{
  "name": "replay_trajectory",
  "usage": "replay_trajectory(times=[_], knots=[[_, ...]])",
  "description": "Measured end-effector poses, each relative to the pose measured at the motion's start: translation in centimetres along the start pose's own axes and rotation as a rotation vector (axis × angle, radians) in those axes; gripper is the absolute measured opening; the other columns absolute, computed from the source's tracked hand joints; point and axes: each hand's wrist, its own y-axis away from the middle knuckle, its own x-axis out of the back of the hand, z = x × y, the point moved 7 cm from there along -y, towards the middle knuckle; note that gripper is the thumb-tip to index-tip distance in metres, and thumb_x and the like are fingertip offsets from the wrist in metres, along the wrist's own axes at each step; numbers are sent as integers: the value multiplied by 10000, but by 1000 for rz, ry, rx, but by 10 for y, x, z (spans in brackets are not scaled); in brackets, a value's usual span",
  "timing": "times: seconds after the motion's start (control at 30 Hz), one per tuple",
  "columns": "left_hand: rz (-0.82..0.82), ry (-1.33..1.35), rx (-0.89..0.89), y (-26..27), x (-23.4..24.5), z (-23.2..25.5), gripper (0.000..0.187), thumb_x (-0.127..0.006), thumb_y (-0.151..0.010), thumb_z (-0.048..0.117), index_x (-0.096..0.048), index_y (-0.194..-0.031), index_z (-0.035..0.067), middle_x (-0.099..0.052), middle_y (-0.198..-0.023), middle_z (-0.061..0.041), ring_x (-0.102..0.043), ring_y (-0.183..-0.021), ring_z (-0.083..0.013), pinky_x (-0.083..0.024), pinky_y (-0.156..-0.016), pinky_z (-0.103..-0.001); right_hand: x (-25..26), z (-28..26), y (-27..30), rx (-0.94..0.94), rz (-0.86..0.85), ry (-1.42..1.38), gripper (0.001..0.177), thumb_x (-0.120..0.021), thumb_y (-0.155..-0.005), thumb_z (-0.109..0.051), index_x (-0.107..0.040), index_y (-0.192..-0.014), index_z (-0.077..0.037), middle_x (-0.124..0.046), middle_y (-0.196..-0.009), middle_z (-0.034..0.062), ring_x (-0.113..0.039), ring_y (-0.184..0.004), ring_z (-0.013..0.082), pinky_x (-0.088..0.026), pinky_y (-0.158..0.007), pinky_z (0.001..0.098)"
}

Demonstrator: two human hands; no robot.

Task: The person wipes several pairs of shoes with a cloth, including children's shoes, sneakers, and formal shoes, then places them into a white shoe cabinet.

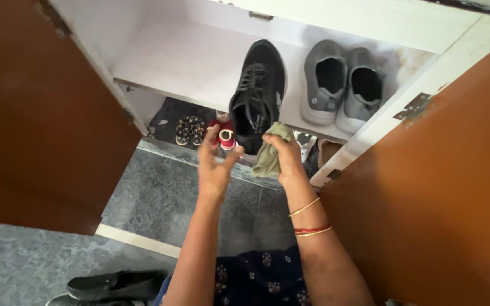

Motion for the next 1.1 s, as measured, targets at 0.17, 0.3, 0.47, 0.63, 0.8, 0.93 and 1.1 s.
replay_trajectory(times=[0.17,0.3,0.47,0.63,0.8,0.93,1.1], knots=[[-197,310,150,-21,-69,-21,843,-734,-853,54,-311,-1567,200,-471,-1506,-76,-641,-1120,-188,-582,-803,-307,23,-18,-19,99,-9,-10,248,-791,-786,-130,-709,-1007,-51,-696,-878,18,-658,-805,141,-539,-709,303],[-133,-36,-17,-42,-92,-21,640,-721,-898,17,-527,-1474,217,-561,-1468,-153,-675,-1150,-249,-609,-887,-325,37,-18,-32,246,84,80,312,-805,-797,-118,-705,-1079,-30,-718,-962,26,-674,-854,145,-542,-751,296],[-122,-347,-271,-72,-128,-5,600,-734,-828,-72,-614,-1352,195,-485,-1469,-239,-572,-1250,-431,-520,-972,-427,43,-12,-42,319,169,245,390,-772,-783,-83,-690,-1160,-24,-744,-1054,44,-699,-935,152,-550,-812,279],[-227,-326,-323,-113,-145,-18,519,-695,-863,-68,-576,-1305,175,-618,-1327,-168,-617,-1210,-381,-527,-978,-414,33,-5,-45,239,66,77,543,-773,-772,-47,-624,-1292,-1,-730,-1113,68,-699,-974,163,-562,-847,294],[-307,-292,-249,-146,-146,-33,512,-687,-864,-75,-557,-1292,174,-647,-1275,-154,-665,-1148,-338,-536,-942,-403,16,-7,-45,166,37,76,689,-771,-739,-31,-533,-1385,-39,-704,-1152,54,-697,-991,159,-569,-854,303],[-337,-182,-215,-149,-146,-40,594,-654,-886,-66,-520,-1399,204,-660,-1295,-159,-705,-1135,-327,-559,-932,-405,13,0,-47,164,55,107,559,-782,-764,-44,-610,-1294,9,-720,-1095,83,-705,-962,185,-573,-831,324],[-313,-327,-196,-128,-116,-62,715,-667,-921,46,-377,-1552,215,-602,-1356,-216,-670,-1125,-376,-527,-920,-411,8,17,-53,79,60,42,480,-782,-773,-61,-644,-1228,2,-740,-1058,77,-723,-923,200,-589,-797,342]])
